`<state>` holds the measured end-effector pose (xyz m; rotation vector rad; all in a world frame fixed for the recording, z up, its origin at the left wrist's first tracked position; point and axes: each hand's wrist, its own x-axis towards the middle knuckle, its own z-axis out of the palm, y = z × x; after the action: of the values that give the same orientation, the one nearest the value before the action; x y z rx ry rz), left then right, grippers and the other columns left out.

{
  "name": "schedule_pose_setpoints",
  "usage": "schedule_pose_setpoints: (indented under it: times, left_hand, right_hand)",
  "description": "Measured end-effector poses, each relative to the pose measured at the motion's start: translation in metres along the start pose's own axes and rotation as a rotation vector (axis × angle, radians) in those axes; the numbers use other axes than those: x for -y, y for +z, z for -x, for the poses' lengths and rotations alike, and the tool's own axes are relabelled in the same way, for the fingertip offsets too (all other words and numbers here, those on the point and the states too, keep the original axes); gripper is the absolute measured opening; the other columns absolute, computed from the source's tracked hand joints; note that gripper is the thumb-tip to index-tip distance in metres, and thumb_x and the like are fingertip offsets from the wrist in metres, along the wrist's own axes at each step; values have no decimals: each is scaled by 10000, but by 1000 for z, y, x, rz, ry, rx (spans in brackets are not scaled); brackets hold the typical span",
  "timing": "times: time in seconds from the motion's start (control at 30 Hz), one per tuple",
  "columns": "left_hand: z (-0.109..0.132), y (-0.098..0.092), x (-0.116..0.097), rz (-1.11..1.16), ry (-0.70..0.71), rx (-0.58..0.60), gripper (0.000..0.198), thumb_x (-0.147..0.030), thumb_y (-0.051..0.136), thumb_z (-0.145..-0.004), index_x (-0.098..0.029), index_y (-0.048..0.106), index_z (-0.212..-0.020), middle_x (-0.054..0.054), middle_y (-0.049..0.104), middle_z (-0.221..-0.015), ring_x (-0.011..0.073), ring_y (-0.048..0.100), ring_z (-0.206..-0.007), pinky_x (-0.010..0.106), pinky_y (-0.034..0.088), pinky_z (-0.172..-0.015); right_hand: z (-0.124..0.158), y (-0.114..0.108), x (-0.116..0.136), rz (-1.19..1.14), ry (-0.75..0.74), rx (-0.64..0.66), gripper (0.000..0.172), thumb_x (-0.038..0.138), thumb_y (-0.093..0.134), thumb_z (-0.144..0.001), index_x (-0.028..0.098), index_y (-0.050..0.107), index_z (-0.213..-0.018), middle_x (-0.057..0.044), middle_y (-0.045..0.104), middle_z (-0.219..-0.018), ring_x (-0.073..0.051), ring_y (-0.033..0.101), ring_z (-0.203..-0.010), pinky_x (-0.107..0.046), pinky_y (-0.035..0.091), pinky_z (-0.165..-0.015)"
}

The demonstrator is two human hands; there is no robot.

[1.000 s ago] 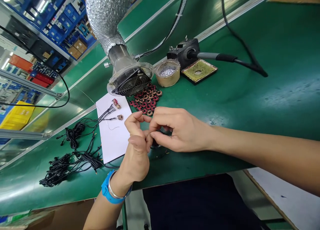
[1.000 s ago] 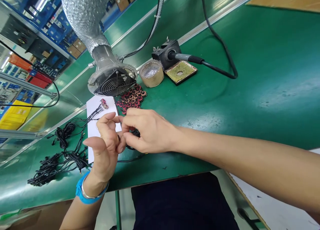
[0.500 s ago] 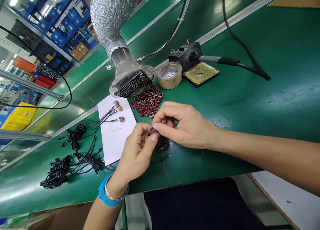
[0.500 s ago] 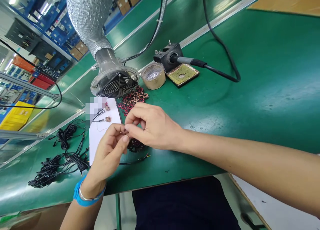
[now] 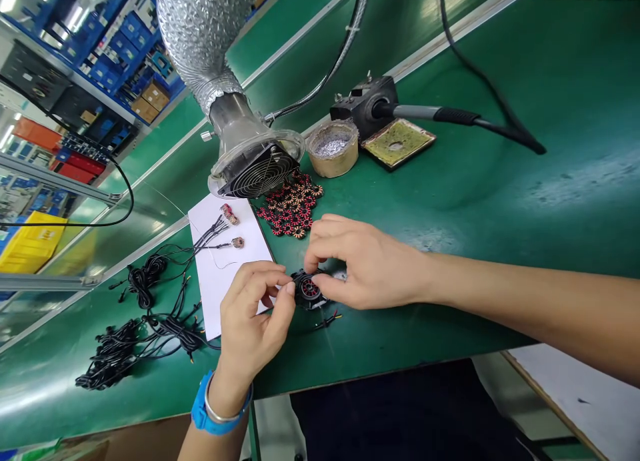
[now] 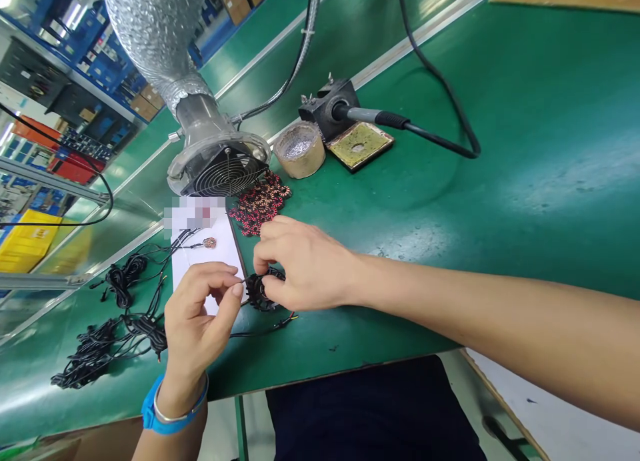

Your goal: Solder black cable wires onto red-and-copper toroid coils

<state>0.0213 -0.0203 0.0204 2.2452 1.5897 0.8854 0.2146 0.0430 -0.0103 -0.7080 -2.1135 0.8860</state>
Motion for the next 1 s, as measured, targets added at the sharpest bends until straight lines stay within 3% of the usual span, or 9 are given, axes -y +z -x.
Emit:
schedule_pose_setpoints:
  times: [0.17, 0.33, 0.67, 1.0]
  left_hand:
    - [1, -3, -2, -113, 35, 50, 74, -116, 607, -831, -187, 627, -836, 46, 638, -920, 137, 579, -768, 257, 478, -641]
    - [1, -5, -2, -182, 37, 81, 68, -135, 594, -842, -197, 620, -829, 48, 648, -917, 163, 598, -810, 289, 503, -704]
    - [-3, -17, -6, -348, 89, 206, 93, -150, 571, -879, -211, 631, -917, 54, 628, -1010, 185, 605, -918, 310, 493, -791]
    - [-13, -22, -16, -547, 238, 384, 97, -158, 534, -912, -192, 615, -954, 57, 613, -1033, 203, 569, -881, 339, 476, -766]
  right_hand:
    - [3, 13, 0, 177, 11, 64, 73, 96, 615, -720, 145, 654, -684, -62, 542, -753, -210, 442, -805, -310, 354, -665]
    - [2, 17, -1, 125, 47, 79, 103, 95, 601, -733, 155, 626, -652, -52, 528, -742, -201, 437, -795, -301, 352, -675]
    - [-7, 0, -7, -114, 172, 161, 118, 65, 616, -695, 179, 624, -670, 11, 579, -697, -162, 495, -757, -292, 371, -754]
    - [-11, -12, -10, -107, 209, 77, 109, 84, 621, -684, 169, 647, -747, 1, 644, -780, -151, 521, -751, -256, 367, -665]
